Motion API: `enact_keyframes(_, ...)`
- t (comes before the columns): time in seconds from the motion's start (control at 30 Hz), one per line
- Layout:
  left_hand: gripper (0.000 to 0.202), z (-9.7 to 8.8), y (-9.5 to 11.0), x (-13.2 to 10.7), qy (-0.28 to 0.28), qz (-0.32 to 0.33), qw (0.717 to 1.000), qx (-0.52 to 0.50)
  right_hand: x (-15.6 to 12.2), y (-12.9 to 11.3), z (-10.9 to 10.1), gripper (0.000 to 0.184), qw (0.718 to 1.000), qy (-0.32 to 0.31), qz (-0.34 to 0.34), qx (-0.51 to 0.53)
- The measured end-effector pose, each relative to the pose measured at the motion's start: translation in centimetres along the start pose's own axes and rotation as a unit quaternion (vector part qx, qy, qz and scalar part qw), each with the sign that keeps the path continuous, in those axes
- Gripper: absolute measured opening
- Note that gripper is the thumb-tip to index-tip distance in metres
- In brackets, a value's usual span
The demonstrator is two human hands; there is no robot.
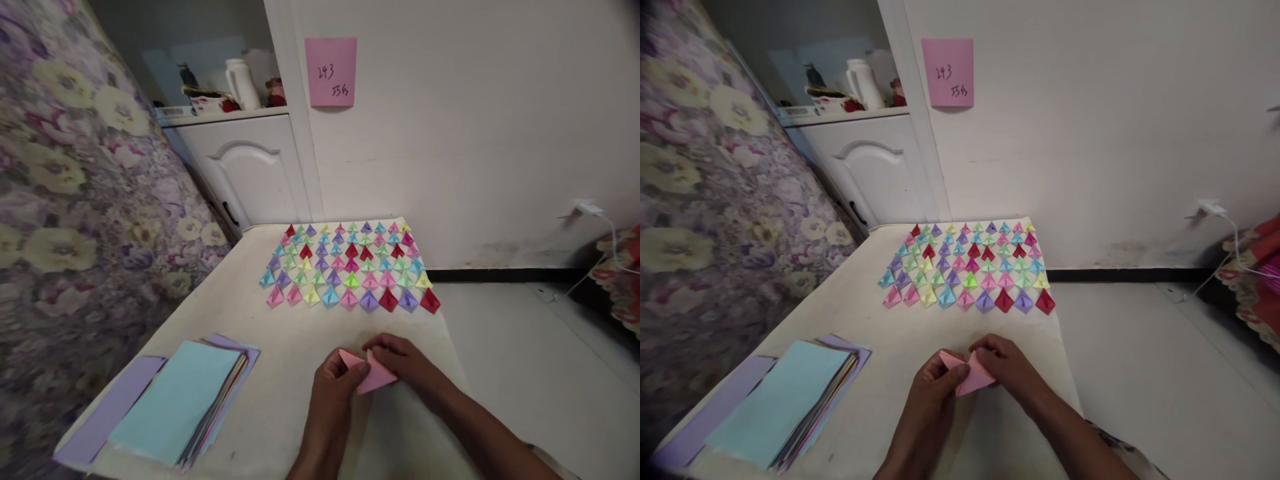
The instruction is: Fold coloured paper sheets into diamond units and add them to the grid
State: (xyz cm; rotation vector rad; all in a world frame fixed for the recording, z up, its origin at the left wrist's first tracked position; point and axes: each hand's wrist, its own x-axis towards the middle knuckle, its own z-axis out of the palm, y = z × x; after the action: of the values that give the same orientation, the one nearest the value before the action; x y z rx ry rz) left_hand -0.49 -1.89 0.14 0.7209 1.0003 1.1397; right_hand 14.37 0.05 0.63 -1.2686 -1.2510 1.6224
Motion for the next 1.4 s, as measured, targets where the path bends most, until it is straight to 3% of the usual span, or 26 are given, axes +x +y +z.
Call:
enact_keyframes(0.13,0.017,-0.1,-0.4,-0.1,0.022,-0.001,1.000,-0.004,-0.1,-0.5,-0.5,0.026,0.982,0.102,-0.122,-0.104)
enact_keyframes(0.27,0.019,0.1,-0.4,-0.2,0.032,-0.002,0.999,-0.019,-0.7,-0.9,-0.3,0.035,0.927,0.220,-0.225,-0.203)
enact_keyframes(0.33,0.019,0.1,-0.3,-0.2,0.038,-0.004,0.999,-0.018,-1.0,-1.0,0.1,0.030,0.918,0.220,-0.255,-0.209)
enact_keyframes(0.4,0.018,0.1,-0.3,-0.2,0.045,0.006,0.999,-0.006,-1.3,-1.1,0.7,0.021,0.924,0.178,-0.266,-0.208)
enact_keyframes(0.5,0.016,0.0,-0.4,-0.1,0.045,0.037,0.998,0.007,-1.4,-0.9,1.6,0.010,0.936,0.119,-0.250,-0.216)
enact_keyframes(0.83,0.015,0.1,-0.2,-0.2,0.046,0.030,0.998,-0.012,-1.1,-0.4,1.8,0.009,0.975,0.098,-0.143,-0.136)
enact_keyframes(1.03,0.020,0.1,0.2,-0.5,0.066,0.027,0.994,0.079,-0.8,-0.4,1.6,0.015,0.987,0.064,-0.107,-0.098)
enact_keyframes(1.2,0.018,0.2,1.3,-0.6,0.050,0.056,0.984,0.159,-0.6,-0.4,1.1,0.012,0.992,0.041,-0.088,-0.079)
enact_keyframes(1.4,0.029,0.2,1.5,-0.7,0.053,0.061,0.981,0.178,-0.4,-0.3,0.8,0.011,0.994,0.041,-0.071,-0.068)
